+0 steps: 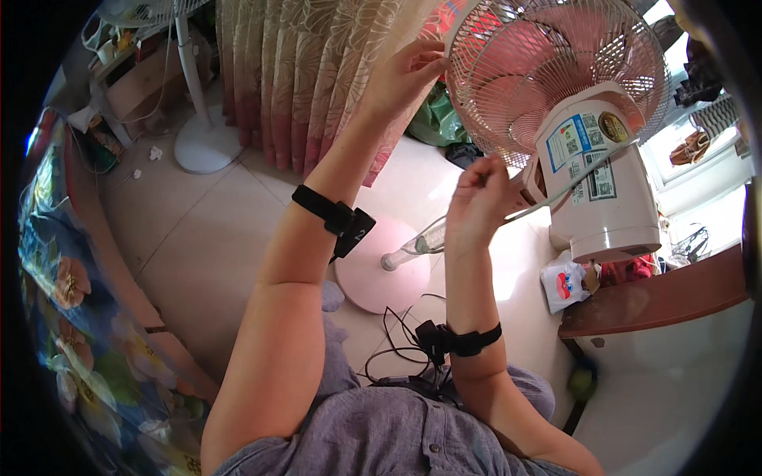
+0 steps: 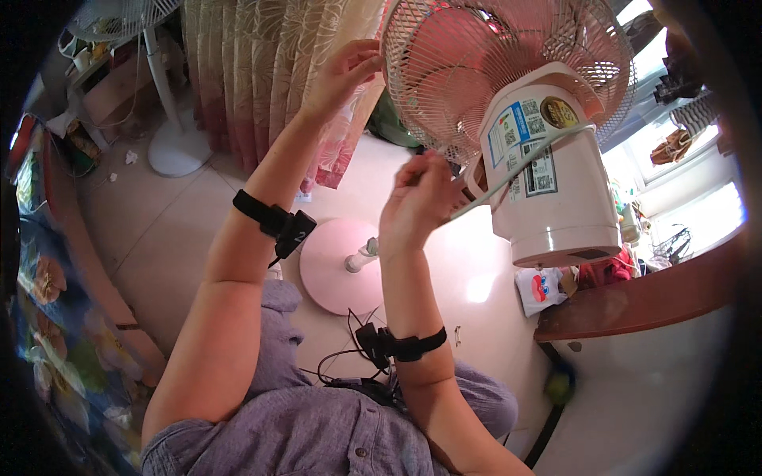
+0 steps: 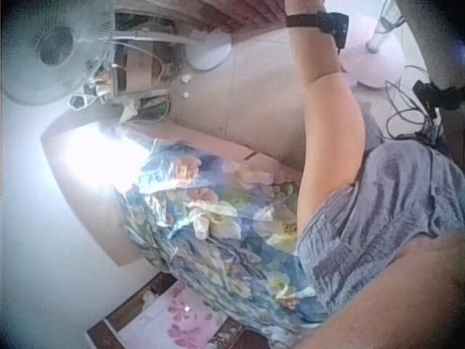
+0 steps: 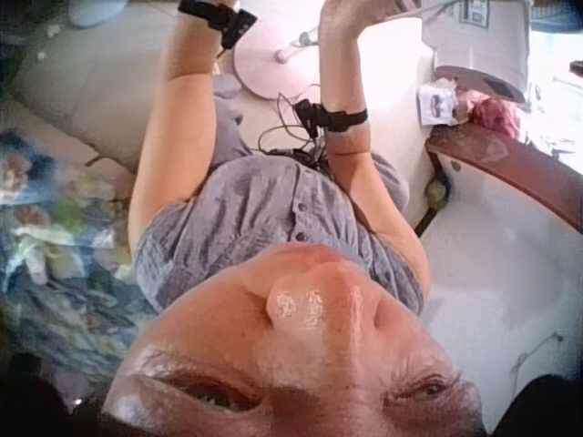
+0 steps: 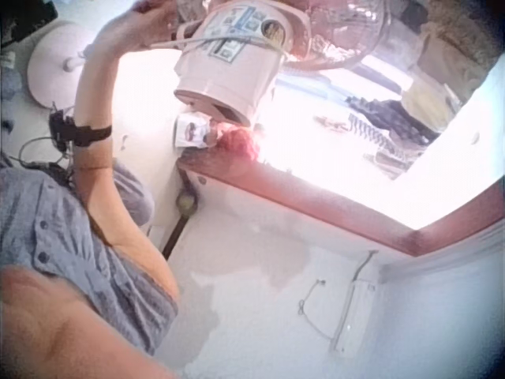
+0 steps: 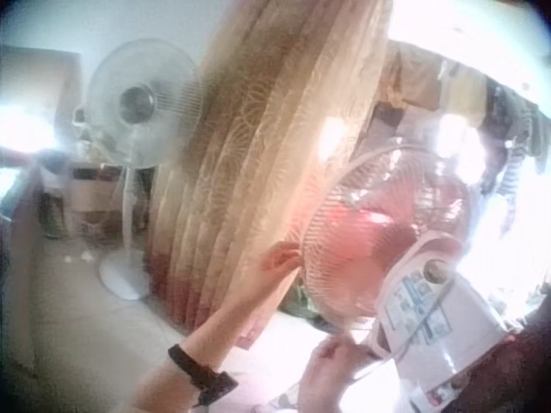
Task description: The recorder is repairing a stand fan by assembling the grill and tightening a screw.
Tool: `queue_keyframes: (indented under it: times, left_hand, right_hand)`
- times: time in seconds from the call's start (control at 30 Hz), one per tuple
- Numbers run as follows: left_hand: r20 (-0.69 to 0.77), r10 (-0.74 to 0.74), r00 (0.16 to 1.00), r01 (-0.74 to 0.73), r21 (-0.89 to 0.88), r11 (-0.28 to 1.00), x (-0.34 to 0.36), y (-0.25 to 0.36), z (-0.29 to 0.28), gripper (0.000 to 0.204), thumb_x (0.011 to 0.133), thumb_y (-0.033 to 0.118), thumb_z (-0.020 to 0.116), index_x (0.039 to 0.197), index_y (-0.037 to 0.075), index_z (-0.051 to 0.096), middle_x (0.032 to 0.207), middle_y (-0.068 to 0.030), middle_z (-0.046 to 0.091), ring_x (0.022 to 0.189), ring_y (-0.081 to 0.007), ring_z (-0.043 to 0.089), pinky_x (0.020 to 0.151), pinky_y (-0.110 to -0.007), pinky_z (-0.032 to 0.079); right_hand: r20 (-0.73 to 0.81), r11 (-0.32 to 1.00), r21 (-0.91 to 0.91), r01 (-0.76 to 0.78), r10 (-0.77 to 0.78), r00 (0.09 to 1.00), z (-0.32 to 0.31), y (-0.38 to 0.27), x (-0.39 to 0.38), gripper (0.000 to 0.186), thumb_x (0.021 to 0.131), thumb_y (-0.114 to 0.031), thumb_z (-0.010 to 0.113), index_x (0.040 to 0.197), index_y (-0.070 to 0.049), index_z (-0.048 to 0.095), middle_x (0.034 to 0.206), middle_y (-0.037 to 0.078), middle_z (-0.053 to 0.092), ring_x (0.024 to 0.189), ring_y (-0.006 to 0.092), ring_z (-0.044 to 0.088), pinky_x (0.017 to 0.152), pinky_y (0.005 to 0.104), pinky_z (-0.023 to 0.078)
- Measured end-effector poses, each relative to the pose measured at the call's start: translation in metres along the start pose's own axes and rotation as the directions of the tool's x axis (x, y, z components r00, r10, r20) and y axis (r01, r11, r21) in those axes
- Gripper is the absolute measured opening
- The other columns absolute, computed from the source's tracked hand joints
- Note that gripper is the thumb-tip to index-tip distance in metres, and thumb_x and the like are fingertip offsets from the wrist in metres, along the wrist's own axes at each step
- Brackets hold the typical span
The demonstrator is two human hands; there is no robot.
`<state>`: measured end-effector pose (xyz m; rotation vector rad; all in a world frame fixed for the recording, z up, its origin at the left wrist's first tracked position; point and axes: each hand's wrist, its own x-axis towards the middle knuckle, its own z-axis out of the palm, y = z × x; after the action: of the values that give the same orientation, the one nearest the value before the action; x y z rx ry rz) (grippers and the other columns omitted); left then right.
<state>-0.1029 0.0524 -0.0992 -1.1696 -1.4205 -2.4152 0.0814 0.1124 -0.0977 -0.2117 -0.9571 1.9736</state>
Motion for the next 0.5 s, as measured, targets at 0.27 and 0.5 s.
queue_keyframes:
  times: [0.27, 0.5]
  left_hand:
    - [-0.010, -0.035, 0.999, 0.034, -0.054, 0.998, 0.001, -0.001, 0.008, 0.040, 0.088, 0.023, 0.066, 0.119, -0.001, 0.056, 0.101, -0.0116, 0.066, 0.096, -0.0156, 0.062, 0.084, -0.026, 0.048]
    - [-0.023, -0.038, 0.999, 0.037, -0.043, 0.998, -0.001, 0.007, 0.006, 0.037, 0.090, 0.020, 0.065, 0.118, -0.001, 0.056, 0.102, -0.0112, 0.066, 0.095, -0.0151, 0.062, 0.085, -0.027, 0.048]
  right_hand:
    - [0.066, 0.976, 0.114, -0.186, 0.179, 0.982, -0.006, -0.002, 0.022, 0.010, 0.093, -0.009, 0.049, 0.084, -0.005, 0.052, 0.064, -0.001, 0.048, 0.054, 0.0053, 0.041, 0.050, 0.0178, 0.032]
    - [-0.059, 0.979, 0.083, -0.185, 0.190, 0.980, -0.008, 0.014, -0.013, 0.009, 0.095, -0.011, 0.049, 0.086, -0.008, 0.049, 0.062, -0.002, 0.043, 0.055, 0.0060, 0.040, 0.051, 0.0190, 0.033]
